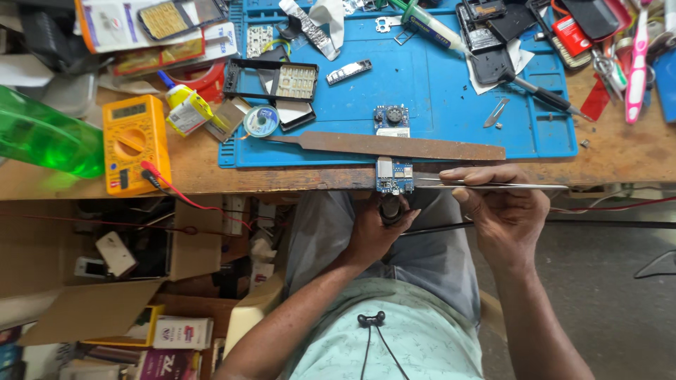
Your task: The person uses a soldering iron and tweezers to work on a small circuit board clamped to a workbench. They then connect a multimeter to the board and later plug a charging cable into a mobile phone, testing the device.
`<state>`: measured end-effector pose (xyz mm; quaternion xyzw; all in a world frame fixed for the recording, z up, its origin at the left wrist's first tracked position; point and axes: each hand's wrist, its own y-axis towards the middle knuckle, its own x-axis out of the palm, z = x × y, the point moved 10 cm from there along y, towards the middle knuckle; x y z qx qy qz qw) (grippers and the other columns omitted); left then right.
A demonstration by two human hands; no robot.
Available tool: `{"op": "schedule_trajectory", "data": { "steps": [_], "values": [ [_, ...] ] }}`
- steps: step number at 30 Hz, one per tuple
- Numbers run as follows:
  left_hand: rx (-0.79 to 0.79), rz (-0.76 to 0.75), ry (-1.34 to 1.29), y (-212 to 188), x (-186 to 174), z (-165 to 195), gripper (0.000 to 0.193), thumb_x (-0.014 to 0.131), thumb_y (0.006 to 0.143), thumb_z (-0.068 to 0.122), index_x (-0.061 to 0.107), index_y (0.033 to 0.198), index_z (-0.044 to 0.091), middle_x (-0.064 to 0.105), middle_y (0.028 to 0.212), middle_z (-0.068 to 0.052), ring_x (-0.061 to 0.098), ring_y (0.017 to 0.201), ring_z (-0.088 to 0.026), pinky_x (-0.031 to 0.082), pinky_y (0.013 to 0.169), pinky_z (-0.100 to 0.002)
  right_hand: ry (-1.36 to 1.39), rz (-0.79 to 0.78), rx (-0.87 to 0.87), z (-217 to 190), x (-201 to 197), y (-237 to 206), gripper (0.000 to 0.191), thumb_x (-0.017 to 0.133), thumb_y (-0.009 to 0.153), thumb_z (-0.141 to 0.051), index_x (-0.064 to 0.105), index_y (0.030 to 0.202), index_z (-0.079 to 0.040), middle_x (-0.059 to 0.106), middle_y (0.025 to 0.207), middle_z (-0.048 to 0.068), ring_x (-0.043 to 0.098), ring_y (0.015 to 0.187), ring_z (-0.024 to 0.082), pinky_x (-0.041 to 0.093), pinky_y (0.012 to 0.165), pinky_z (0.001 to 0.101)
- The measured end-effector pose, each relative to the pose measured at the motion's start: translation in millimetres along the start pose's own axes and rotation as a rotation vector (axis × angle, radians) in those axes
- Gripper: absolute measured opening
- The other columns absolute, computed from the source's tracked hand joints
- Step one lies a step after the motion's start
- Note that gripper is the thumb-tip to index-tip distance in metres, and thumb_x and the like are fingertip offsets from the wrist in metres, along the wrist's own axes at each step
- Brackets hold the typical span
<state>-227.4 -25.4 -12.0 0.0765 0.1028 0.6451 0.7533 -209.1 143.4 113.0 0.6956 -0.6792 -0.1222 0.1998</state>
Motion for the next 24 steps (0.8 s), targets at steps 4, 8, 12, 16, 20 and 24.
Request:
{"op": "schedule_trajectory", "data": {
  "steps": [4, 8, 12, 16, 20, 24],
  "values": [
    [0.005, 0.009, 0.011, 1.3, 1.1, 0.4, 0.021, 0.081, 0.091, 0.01, 0.062, 0.097, 0.006, 0.065, 0.084, -0.002, 0.064, 0.076, -0.012, 0.053, 0.07, -0.028, 0.01, -0.025, 0.045, 6.6, 1.3, 3.4, 0.02, 0.069, 0.102, 0.006, 0.06, 0.118, -0.002, 0.073, 0.118, 0.019, 0.072, 0.116, 0.023, 0.062, 0.105, 0.0332],
    [0.069, 0.023, 0.052, 0.9, -1.6, 4.3, 0.021, 0.083, 0.09, 0.007, 0.062, 0.094, 0.006, 0.065, 0.085, -0.003, 0.064, 0.077, -0.014, 0.053, 0.071, -0.029, -0.001, -0.047, 0.063, 10.1, 2.9, 8.0, 0.022, 0.068, 0.1, 0.007, 0.056, 0.116, -0.003, 0.074, 0.119, 0.018, 0.073, 0.118, 0.024, 0.062, 0.105, 0.0345],
    [0.064, 0.045, 0.09, -0.1, -3.6, 4.0, 0.019, 0.082, 0.091, 0.005, 0.063, 0.092, 0.005, 0.064, 0.085, -0.004, 0.063, 0.078, -0.015, 0.053, 0.071, -0.03, 0.026, -0.103, 0.051, 10.9, 12.2, 9.4, 0.024, 0.067, 0.099, 0.01, 0.054, 0.115, -0.002, 0.074, 0.116, 0.018, 0.073, 0.118, 0.024, 0.063, 0.105, 0.0353],
    [-0.006, 0.028, 0.029, -1.4, -2.7, -0.2, 0.021, 0.079, 0.092, 0.004, 0.059, 0.098, 0.005, 0.065, 0.086, -0.002, 0.063, 0.077, -0.011, 0.053, 0.069, -0.027, -0.044, -0.133, 0.035, 11.7, 20.2, 8.4, 0.024, 0.068, 0.096, 0.011, 0.056, 0.113, -0.001, 0.074, 0.111, 0.018, 0.074, 0.114, 0.025, 0.065, 0.099, 0.035],
    [-0.089, 0.025, -0.039, -3.7, -4.0, -7.8, 0.02, 0.077, 0.094, 0.002, 0.059, 0.101, 0.006, 0.065, 0.086, -0.002, 0.062, 0.074, -0.009, 0.052, 0.064, -0.025, -0.045, -0.137, 0.039, 13.5, 24.4, 8.7, 0.022, 0.068, 0.095, 0.011, 0.058, 0.111, -0.001, 0.075, 0.11, 0.017, 0.075, 0.113, 0.025, 0.067, 0.097, 0.0356],
    [-0.071, 0.003, -0.041, -5.5, -2.6, -7.8, 0.022, 0.075, 0.096, 0.003, 0.056, 0.107, 0.008, 0.065, 0.092, -0.001, 0.065, 0.079, -0.009, 0.056, 0.066, -0.026, -0.088, -0.144, 0.034, 13.3, 26.3, 9.7, 0.021, 0.068, 0.095, 0.01, 0.059, 0.11, -0.001, 0.076, 0.107, 0.016, 0.077, 0.112, 0.025, 0.069, 0.095, 0.0357]
  ]
}}
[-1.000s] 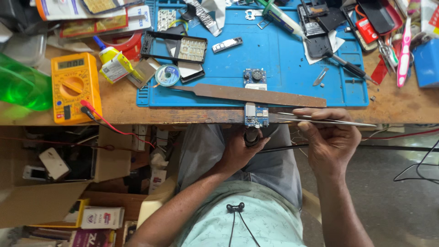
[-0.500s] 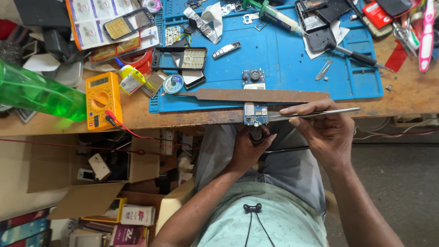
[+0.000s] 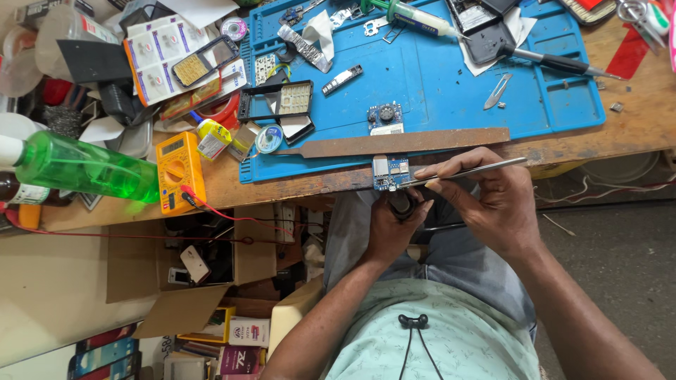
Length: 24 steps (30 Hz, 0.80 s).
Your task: The person uses a soldering iron and tweezers to work on a small circuit board clamped to a workbench. They then connect a multimeter to the board and later plug a charging cable into a mobile phone, testing the device.
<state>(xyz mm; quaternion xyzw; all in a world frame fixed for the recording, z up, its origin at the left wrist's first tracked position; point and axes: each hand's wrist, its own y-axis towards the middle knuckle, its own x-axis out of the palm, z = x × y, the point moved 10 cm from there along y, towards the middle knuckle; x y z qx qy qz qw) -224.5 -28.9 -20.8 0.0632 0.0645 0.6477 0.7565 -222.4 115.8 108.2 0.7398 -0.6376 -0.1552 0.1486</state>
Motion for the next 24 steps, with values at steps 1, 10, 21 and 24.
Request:
{"op": "schedule_trajectory", "data": {
  "steps": [1, 10, 21, 24],
  "values": [
    [0.001, 0.001, 0.001, -0.3, -0.1, -0.4, 0.022, 0.075, 0.097, 0.004, 0.056, 0.107, 0.008, 0.065, 0.093, -0.001, 0.065, 0.08, -0.009, 0.056, 0.067, -0.026, -0.016, -0.004, -0.005, -0.6, 0.3, 0.3, 0.021, 0.068, 0.094, 0.01, 0.06, 0.11, -0.002, 0.076, 0.107, 0.016, 0.077, 0.112, 0.025, 0.069, 0.094, 0.0354],
    [0.086, 0.024, 0.055, -1.5, 0.0, 9.0, 0.021, 0.076, 0.096, 0.003, 0.059, 0.106, 0.008, 0.064, 0.096, -0.001, 0.064, 0.088, -0.01, 0.057, 0.076, -0.027, -0.076, -0.042, -0.048, -7.5, 5.6, 1.0, 0.024, 0.07, 0.092, 0.008, 0.059, 0.112, -0.001, 0.076, 0.112, 0.017, 0.075, 0.114, 0.025, 0.067, 0.096, 0.0349],
    [0.284, 0.09, 0.18, 2.2, 2.6, 34.2, 0.021, 0.082, 0.092, 0.007, 0.062, 0.095, 0.007, 0.064, 0.089, -0.003, 0.061, 0.086, -0.013, 0.051, 0.08, -0.031, -0.052, -0.017, -0.05, -8.2, 0.2, -2.2, 0.024, 0.069, 0.094, 0.012, 0.057, 0.111, 0.001, 0.074, 0.116, 0.019, 0.073, 0.118, 0.026, 0.064, 0.101, 0.0344],
    [0.203, 0.073, 0.109, 6.5, 4.6, 26.4, 0.019, 0.081, 0.092, 0.009, 0.062, 0.093, 0.006, 0.064, 0.087, -0.001, 0.062, 0.08, -0.012, 0.052, 0.074, -0.03, -0.061, -0.013, -0.029, -5.3, -2.6, -2.6, 0.023, 0.068, 0.096, 0.013, 0.056, 0.112, 0.001, 0.073, 0.117, 0.021, 0.073, 0.119, 0.026, 0.063, 0.102, 0.0348]
  ]
}}
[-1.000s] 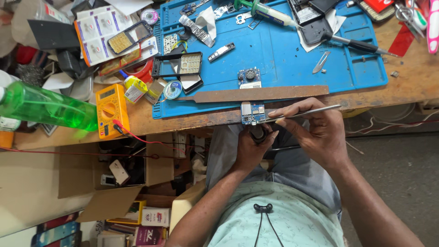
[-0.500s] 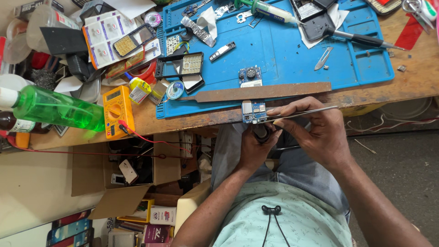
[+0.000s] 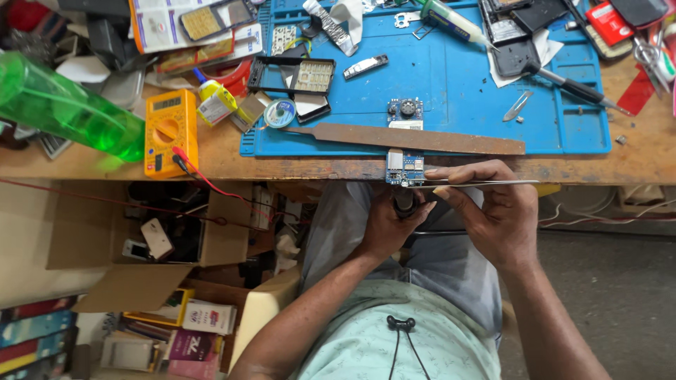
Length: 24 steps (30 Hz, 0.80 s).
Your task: The person uses a soldering iron and tweezers to work on a small circuit board clamped to a workbench. They then connect a multimeter to the board and later plug a charging cable into a mobile phone, testing the device.
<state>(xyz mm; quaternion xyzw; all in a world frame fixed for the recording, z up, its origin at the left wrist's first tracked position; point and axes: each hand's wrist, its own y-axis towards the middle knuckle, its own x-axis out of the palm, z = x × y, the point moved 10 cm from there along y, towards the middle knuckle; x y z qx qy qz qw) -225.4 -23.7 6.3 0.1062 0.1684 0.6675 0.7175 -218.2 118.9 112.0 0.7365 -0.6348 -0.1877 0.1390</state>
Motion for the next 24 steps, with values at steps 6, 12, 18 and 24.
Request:
{"op": "schedule_trajectory", "data": {
  "steps": [6, 12, 18, 24],
  "values": [
    [-0.068, -0.028, -0.05, 0.9, 5.7, -7.7, 0.017, 0.079, 0.096, 0.013, 0.063, 0.096, 0.007, 0.064, 0.084, 0.0, 0.063, 0.077, -0.01, 0.053, 0.071, -0.028, 0.045, -0.018, 0.009, 0.1, -3.1, -0.9, 0.022, 0.064, 0.099, 0.012, 0.055, 0.115, 0.0, 0.073, 0.121, 0.021, 0.072, 0.122, 0.027, 0.065, 0.102, 0.0356],
    [0.016, 0.017, -0.008, 2.4, 2.7, 0.0, 0.019, 0.08, 0.094, 0.013, 0.062, 0.097, 0.007, 0.064, 0.084, -0.001, 0.062, 0.077, -0.011, 0.053, 0.071, -0.029, 0.056, -0.001, 0.004, -1.8, -4.4, -0.7, 0.022, 0.065, 0.1, 0.01, 0.056, 0.116, -0.002, 0.073, 0.12, 0.022, 0.072, 0.122, 0.027, 0.064, 0.102, 0.0344],
    [-0.024, -0.018, -0.037, 3.4, 6.6, -2.8, 0.019, 0.08, 0.094, 0.014, 0.062, 0.097, 0.007, 0.062, 0.081, 0.0, 0.06, 0.072, -0.011, 0.051, 0.067, -0.028, -0.027, -0.001, -0.006, -2.7, -5.3, 1.7, 0.02, 0.065, 0.1, 0.01, 0.056, 0.114, -0.002, 0.074, 0.117, 0.022, 0.073, 0.12, 0.028, 0.066, 0.099, 0.0342],
    [-0.034, -0.009, -0.058, 4.5, 5.7, -2.7, 0.02, 0.081, 0.093, 0.013, 0.062, 0.095, 0.008, 0.061, 0.078, 0.0, 0.058, 0.07, -0.01, 0.05, 0.065, -0.028, -0.019, 0.025, 0.01, 0.3, -7.6, 0.0, 0.019, 0.065, 0.101, 0.01, 0.056, 0.113, -0.002, 0.074, 0.116, 0.022, 0.074, 0.119, 0.029, 0.066, 0.099, 0.0336]
  ]
}}
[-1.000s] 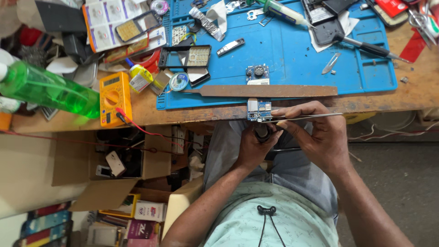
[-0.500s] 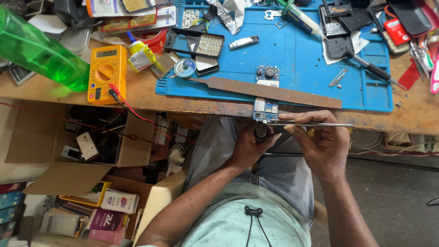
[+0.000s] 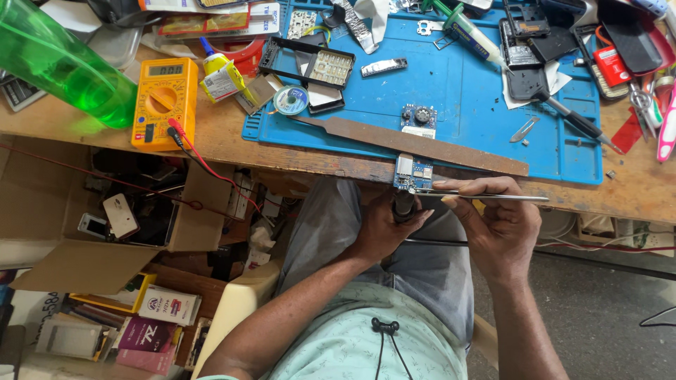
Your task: The person uses a soldering iron and tweezers to work on a small circuit board clamped to a workbench. They then connect a multimeter to the board and later plug a charging cable into a mobile phone, testing the device.
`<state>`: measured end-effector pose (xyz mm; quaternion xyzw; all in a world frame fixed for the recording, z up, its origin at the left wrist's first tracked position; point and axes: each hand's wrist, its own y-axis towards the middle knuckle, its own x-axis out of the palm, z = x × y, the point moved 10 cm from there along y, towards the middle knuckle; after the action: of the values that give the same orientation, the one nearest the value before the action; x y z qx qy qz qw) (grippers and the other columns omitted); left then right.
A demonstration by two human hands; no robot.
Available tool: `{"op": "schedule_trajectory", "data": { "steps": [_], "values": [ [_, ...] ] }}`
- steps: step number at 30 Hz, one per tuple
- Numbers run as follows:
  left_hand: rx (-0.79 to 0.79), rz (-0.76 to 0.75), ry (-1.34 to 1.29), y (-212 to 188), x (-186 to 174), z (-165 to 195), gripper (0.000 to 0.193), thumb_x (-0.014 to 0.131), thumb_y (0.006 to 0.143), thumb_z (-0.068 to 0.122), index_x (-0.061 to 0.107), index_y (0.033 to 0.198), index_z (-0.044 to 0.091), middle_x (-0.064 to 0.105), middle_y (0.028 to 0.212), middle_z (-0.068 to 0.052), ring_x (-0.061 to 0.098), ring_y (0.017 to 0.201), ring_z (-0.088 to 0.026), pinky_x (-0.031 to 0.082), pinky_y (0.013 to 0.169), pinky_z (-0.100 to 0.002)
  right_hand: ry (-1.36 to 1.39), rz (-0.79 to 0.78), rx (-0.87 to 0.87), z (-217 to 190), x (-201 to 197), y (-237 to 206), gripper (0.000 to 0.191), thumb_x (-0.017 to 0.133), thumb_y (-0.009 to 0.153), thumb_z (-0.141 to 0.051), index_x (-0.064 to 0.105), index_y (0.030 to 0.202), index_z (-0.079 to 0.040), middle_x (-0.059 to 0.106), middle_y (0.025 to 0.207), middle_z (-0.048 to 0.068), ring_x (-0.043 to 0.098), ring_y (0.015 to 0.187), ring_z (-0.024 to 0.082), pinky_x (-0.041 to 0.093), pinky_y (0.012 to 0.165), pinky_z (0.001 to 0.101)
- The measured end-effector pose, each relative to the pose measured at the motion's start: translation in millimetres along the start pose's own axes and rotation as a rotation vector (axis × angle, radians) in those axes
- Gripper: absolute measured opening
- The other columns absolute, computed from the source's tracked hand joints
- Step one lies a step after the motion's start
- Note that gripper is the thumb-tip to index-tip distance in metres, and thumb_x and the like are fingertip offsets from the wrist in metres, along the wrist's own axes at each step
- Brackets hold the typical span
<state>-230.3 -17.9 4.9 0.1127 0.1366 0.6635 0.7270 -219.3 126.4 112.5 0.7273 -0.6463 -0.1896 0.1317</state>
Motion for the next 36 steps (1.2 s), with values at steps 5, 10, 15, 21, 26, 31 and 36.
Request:
{"op": "schedule_trajectory", "data": {
  "steps": [5, 10, 15, 21, 26, 31, 36],
  "values": [
    [-0.004, 0.008, 0.018, 0.4, -1.3, 0.2, 0.021, 0.082, 0.092, 0.014, 0.062, 0.095, 0.008, 0.062, 0.077, 0.0, 0.059, 0.07, -0.01, 0.051, 0.064, -0.028, 0.017, 0.013, -0.014, -0.5, -3.3, 1.2, 0.019, 0.065, 0.102, 0.009, 0.055, 0.114, -0.002, 0.074, 0.115, 0.023, 0.074, 0.119, 0.028, 0.066, 0.099, 0.0329],
    [-0.022, -0.009, 0.025, 1.3, 0.0, -2.5, 0.021, 0.081, 0.093, 0.015, 0.061, 0.095, 0.008, 0.061, 0.077, 0.0, 0.059, 0.069, -0.01, 0.051, 0.065, -0.029, 0.026, 0.016, 0.009, 1.7, -5.8, 1.0, 0.018, 0.065, 0.102, 0.008, 0.056, 0.114, -0.003, 0.075, 0.115, 0.022, 0.074, 0.118, 0.027, 0.065, 0.098, 0.0315],
    [0.01, 0.006, 0.013, 1.9, -0.6, 0.3, 0.021, 0.081, 0.093, 0.015, 0.061, 0.094, 0.008, 0.061, 0.079, 0.0, 0.059, 0.071, -0.012, 0.051, 0.066, -0.03, 0.008, -0.002, -0.005, 1.7, -5.3, 1.0, 0.018, 0.066, 0.102, 0.007, 0.057, 0.114, -0.003, 0.075, 0.116, 0.021, 0.074, 0.119, 0.027, 0.066, 0.098, 0.0314],
    [0.045, 0.049, 0.041, 3.7, -4.0, 5.3, 0.023, 0.083, 0.091, 0.015, 0.061, 0.093, 0.007, 0.062, 0.081, -0.003, 0.06, 0.072, -0.015, 0.052, 0.068, -0.032, 0.059, 0.036, 0.004, 2.6, -10.9, 0.4, 0.021, 0.066, 0.102, 0.009, 0.057, 0.116, -0.003, 0.074, 0.112, 0.022, 0.074, 0.115, 0.027, 0.065, 0.104, 0.0347],
    [0.018, 0.041, 0.073, 4.0, -3.2, 4.1, 0.024, 0.083, 0.09, 0.018, 0.062, 0.093, 0.008, 0.065, 0.08, -0.002, 0.064, 0.071, -0.016, 0.054, 0.068, -0.032, 0.056, 0.026, 0.027, 2.3, -10.4, -0.3, 0.021, 0.066, 0.101, 0.01, 0.056, 0.114, -0.002, 0.074, 0.112, 0.023, 0.074, 0.116, 0.028, 0.064, 0.103, 0.0355],
    [0.027, 0.063, 0.089, 5.1, -3.4, 6.6, 0.026, 0.084, 0.09, 0.022, 0.064, 0.098, 0.009, 0.07, 0.083, -0.002, 0.07, 0.074, -0.017, 0.058, 0.069, -0.032, 0.028, 0.021, 0.027, 0.3, -9.5, 0.7, 0.02, 0.067, 0.102, 0.01, 0.056, 0.114, -0.002, 0.074, 0.114, 0.023, 0.074, 0.114, 0.028, 0.064, 0.102, 0.0354],
    [0.099, 0.09, 0.137, 5.3, -5.7, 15.9, 0.028, 0.083, 0.091, 0.026, 0.066, 0.107, 0.009, 0.073, 0.091, -0.005, 0.075, 0.083, -0.021, 0.061, 0.075, -0.033, 0.011, 0.019, 0.011, -1.7, -9.2, 1.4, 0.021, 0.068, 0.102, 0.009, 0.055, 0.114, -0.002, 0.074, 0.116, 0.023, 0.074, 0.114, 0.027, 0.064, 0.103, 0.035]
  ]
}}
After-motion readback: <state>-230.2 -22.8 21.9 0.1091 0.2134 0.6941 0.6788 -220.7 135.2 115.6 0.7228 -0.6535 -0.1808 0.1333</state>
